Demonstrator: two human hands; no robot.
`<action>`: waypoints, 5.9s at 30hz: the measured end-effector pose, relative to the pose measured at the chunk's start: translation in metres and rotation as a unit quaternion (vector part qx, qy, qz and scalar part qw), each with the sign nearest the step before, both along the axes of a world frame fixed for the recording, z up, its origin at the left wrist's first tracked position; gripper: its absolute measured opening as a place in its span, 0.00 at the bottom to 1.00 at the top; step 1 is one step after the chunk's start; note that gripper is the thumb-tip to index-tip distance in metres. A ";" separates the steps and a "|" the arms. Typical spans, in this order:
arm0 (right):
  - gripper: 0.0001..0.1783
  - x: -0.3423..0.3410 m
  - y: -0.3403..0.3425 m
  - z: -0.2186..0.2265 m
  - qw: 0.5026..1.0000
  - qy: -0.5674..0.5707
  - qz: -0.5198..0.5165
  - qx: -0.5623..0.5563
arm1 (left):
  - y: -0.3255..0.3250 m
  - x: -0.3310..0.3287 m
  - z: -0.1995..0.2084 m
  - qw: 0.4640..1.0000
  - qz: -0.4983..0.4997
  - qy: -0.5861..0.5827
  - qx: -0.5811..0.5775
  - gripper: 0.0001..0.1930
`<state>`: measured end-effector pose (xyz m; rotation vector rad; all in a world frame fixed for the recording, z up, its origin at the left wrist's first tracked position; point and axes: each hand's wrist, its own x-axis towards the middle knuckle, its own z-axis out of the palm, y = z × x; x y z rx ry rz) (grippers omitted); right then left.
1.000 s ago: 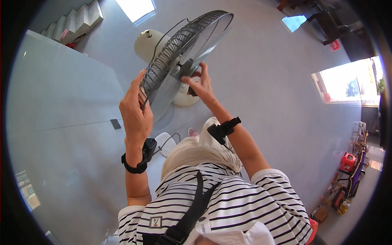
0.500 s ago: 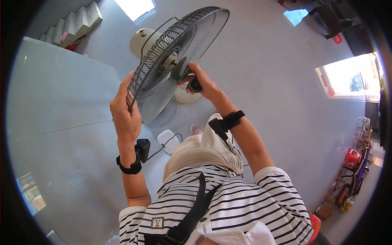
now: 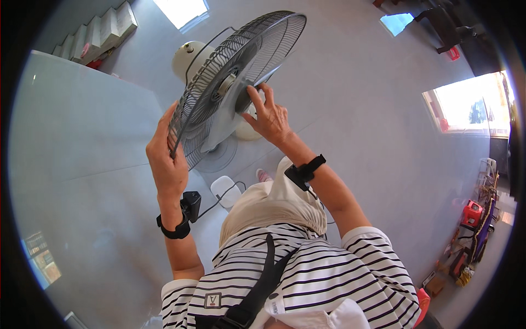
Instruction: Disassembling a floor fan to remove the grill and blades.
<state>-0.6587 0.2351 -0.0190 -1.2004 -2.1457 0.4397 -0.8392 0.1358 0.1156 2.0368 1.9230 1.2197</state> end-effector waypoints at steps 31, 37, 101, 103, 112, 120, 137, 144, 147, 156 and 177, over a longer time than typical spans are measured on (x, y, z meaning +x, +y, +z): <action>0.07 0.018 0.056 -0.030 0.878 0.076 0.451 -0.139 | -0.061 0.031 -0.073 0.849 0.528 -0.016 0.017 0.19; 0.18 0.018 0.074 0.005 0.905 0.195 0.363 -0.104 | -0.032 0.096 -0.108 0.793 0.473 -0.375 -0.087 0.16; 0.30 -0.023 0.084 -0.005 0.916 0.015 0.394 0.078 | 0.048 0.095 -0.163 0.850 0.405 -0.336 0.029 0.26; 0.30 -0.024 0.089 -0.004 0.911 0.007 0.398 0.105 | 0.047 0.094 -0.155 0.868 0.411 -0.280 -0.002 0.25; 0.28 -0.028 0.085 0.010 0.919 0.054 0.390 -0.029 | 0.049 0.085 -0.122 0.890 0.370 -0.263 -0.041 0.25; 0.30 -0.024 0.076 0.005 0.921 0.048 0.384 -0.050 | 0.045 0.075 -0.135 0.911 0.365 -0.192 -0.008 0.25; 0.27 -0.016 0.085 0.021 0.909 0.041 0.412 -0.046 | 0.049 0.083 -0.140 0.919 0.313 -0.238 0.005 0.20; 0.29 -0.015 0.086 0.016 0.908 0.018 0.418 0.008 | 0.051 0.088 -0.142 0.905 0.307 -0.293 0.004 0.21; 0.25 -0.016 0.087 0.017 0.908 0.035 0.417 0.027 | 0.052 0.088 -0.139 0.902 0.311 -0.299 -0.001 0.20; 0.26 -0.014 0.086 0.009 0.911 0.020 0.412 0.017 | 0.049 0.078 -0.140 0.926 0.296 -0.235 0.003 0.18; 0.25 -0.006 0.102 0.023 0.913 0.047 0.387 -0.120 | 0.072 0.096 -0.150 0.912 0.297 -0.281 0.018 0.19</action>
